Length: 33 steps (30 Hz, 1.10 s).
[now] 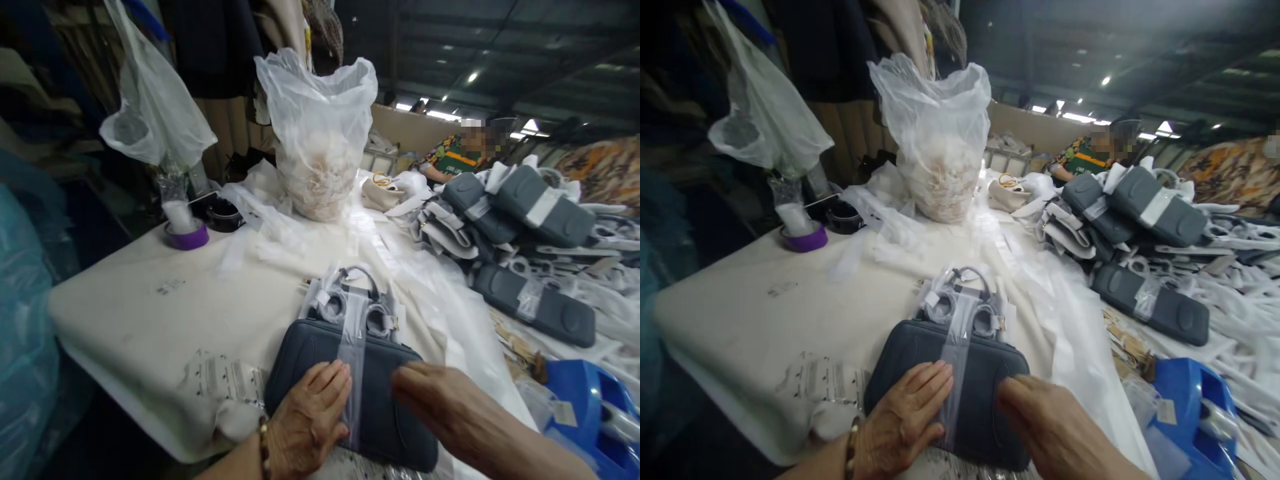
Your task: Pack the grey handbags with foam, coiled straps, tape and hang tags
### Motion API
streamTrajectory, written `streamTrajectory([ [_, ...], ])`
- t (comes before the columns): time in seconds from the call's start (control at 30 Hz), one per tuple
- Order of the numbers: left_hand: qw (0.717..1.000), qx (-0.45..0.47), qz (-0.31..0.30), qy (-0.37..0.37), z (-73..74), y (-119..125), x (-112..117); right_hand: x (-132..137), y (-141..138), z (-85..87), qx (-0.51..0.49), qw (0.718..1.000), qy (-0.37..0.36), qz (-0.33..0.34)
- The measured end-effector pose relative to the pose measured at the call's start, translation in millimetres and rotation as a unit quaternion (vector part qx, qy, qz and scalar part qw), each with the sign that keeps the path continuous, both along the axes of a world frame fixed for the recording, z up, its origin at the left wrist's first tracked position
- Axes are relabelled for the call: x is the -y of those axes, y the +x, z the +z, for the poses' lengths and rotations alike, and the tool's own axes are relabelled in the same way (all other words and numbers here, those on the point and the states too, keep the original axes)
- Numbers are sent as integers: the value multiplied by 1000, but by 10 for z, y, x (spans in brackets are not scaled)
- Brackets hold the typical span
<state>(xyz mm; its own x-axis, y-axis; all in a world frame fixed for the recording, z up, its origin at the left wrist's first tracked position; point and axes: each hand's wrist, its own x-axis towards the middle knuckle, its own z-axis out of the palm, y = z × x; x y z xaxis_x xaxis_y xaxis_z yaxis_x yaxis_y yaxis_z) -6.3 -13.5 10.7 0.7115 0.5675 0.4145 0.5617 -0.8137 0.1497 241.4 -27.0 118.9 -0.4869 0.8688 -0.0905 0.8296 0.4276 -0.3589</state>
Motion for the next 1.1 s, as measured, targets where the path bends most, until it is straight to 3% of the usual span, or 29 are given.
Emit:
streamTrajectory([
  [0.07, 1000, 7, 4, -8, -34, 0, 19, -402, -396, 127, 88, 990, -11, 107],
  [0.13, 1000, 13, 4, -11, -52, 1, 18, -702, -622, 119, 161, 967, -7, 195],
  [0.3, 1000, 13, 8, 12, -95, 23, -24, -1021, -834, -51, 244, 929, -7, 279],
  [0.37, 999, 30, 18, 34, -141, 42, -45, -1080, -911, -56, 267, 924, -44, 269],
  [0.5, 991, 87, 16, 105, -248, 80, -101, -1242, -1057, -20, 317, 929, -100, 162],
  [0.6, 985, 109, 10, 135, -299, 95, -132, -1353, -1085, -23, 323, 929, -118, 134],
  [0.87, 999, 40, 1, 23, -258, 58, -52, -1295, -1020, -21, 303, 941, -104, 104],
  [1.1, 999, 40, 10, -6, -130, 36, -11, -1094, -921, 40, 290, 945, -86, 122],
])
